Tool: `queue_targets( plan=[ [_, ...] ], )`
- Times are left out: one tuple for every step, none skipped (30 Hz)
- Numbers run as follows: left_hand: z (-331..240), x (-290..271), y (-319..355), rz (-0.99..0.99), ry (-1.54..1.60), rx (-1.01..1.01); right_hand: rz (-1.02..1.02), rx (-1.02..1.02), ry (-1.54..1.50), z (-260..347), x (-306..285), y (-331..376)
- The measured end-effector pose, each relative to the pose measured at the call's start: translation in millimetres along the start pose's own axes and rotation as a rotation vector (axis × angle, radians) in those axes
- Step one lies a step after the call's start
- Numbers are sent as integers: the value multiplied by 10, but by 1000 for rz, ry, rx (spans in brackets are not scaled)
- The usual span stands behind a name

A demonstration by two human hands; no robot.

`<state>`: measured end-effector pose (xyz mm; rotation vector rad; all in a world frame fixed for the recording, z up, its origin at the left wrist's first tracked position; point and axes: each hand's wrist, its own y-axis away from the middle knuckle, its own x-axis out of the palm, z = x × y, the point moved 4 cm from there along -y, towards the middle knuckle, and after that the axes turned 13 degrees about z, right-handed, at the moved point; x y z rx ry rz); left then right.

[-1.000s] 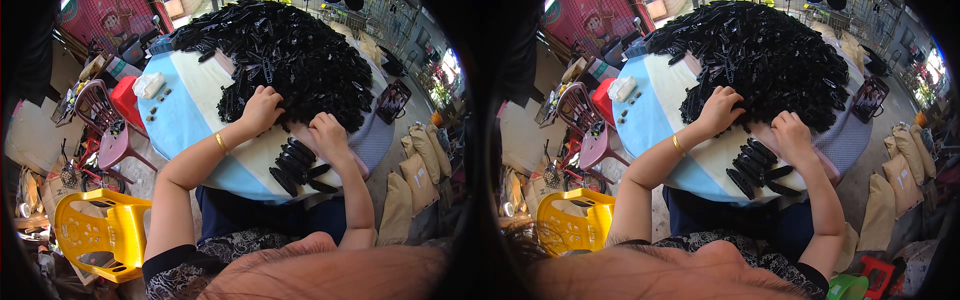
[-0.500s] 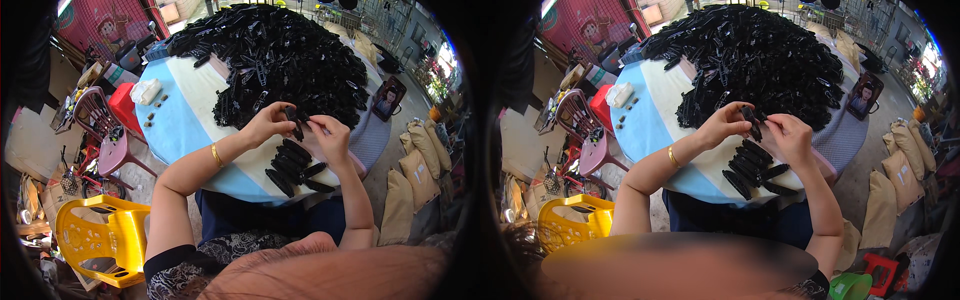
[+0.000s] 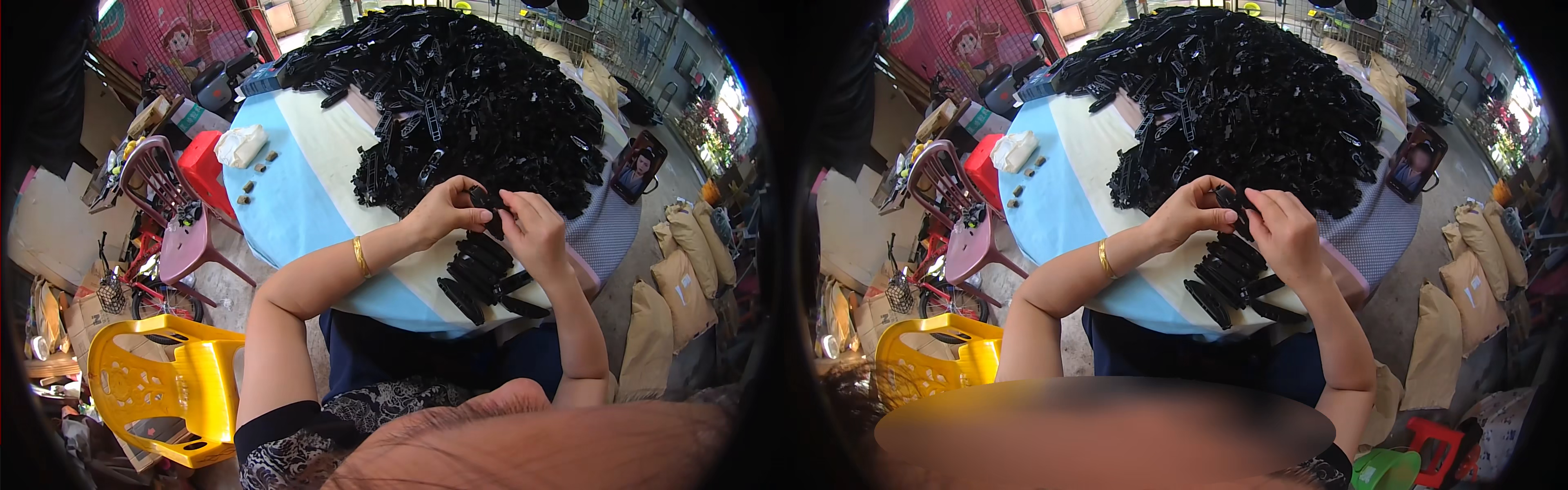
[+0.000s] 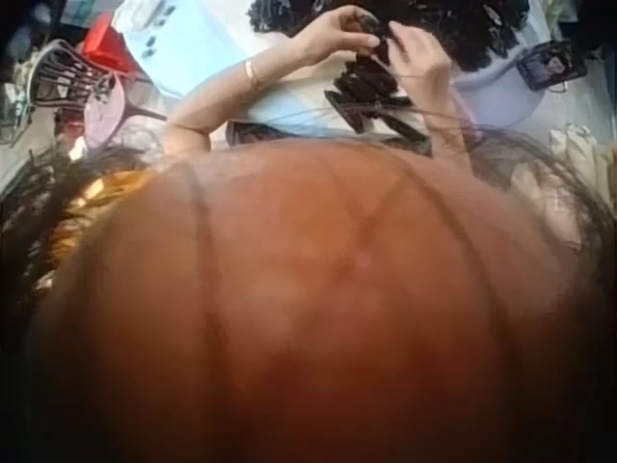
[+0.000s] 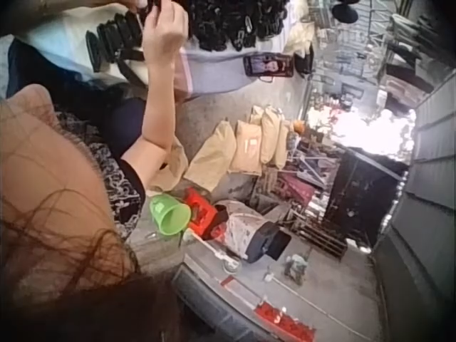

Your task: Assembling black plastic hair clips from multiple pieces at a work table.

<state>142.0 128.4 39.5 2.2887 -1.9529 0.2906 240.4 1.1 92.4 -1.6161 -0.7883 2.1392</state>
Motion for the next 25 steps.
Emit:
queue_targets(
  plan=[
    [17, 0, -7, 12, -4, 10, 61, 108, -121, -37, 30, -3],
    [41, -2, -17, 12, -3, 11, 62, 108, -121, -43, 31, -6],
    [63, 3, -31, 25, 42, 29, 113, 150, -188, -81, 55, -10],
    [65, 17, -39, 40, 87, 46, 164, 194, -253, -124, 75, -7],
    [63, 25, -35, 40, 88, 46, 165, 194, -253, -149, 72, -3],
    [61, 45, -29, 56, 139, 35, 194, 206, -312, -182, 86, 5],
    [49, 66, -25, 73, 188, 23, 223, 217, -371, -208, 103, 14],
    [20, 76, -21, 74, 189, 23, 223, 218, -370, -222, 109, 23],
    [-2, 97, -21, 103, 274, -1, 176, 246, -393, -248, 99, 37],
    [-11, 101, -10, 128, 357, -24, 131, 271, -418, -251, 90, 29],
    [-10, 80, -5, 125, 358, -24, 51, 248, -409, -189, 52, 16],
    [14, 56, -2, 110, 384, -60, 52, 247, -411, -158, 2, -9],
    [34, 42, 2, 96, 412, -98, 62, 81, -262, -57, -73, -45],
    [29, 35, 7, 94, 414, -99, 71, -85, -113, 37, -102, -55],
    [21, 32, 16, 90, 376, -118, 60, -115, -91, 75, -86, -46],
    [22, 28, 20, 87, 338, -138, 61, -113, -91, 89, -82, -43],
    [29, 22, 21, 87, 339, -139, 55, -166, -99, 122, -89, -40],
    [48, 18, 25, 91, 308, -170, 49, -219, -106, 149, -91, -36],
    [61, 17, 27, 96, 277, -200, 46, -250, -79, 154, -97, -25],
    [53, 12, 29, 95, 278, -200, 47, -251, -80, 150, -103, -18],
    [39, 13, 37, 116, 246, -218, 62, -273, -37, 162, -101, -9],
    [26, 25, 35, 142, 213, -236, 78, -292, 11, 169, -102, 1],
    [5, 37, 38, 144, 214, -236, 79, -290, 13, 165, -105, 7],
    [-22, 59, 46, 158, 208, -251, 89, -301, 48, 167, -99, 14],
    [-55, 84, 69, 169, 201, -266, 97, -313, 81, 173, -83, 21]
  ],
)
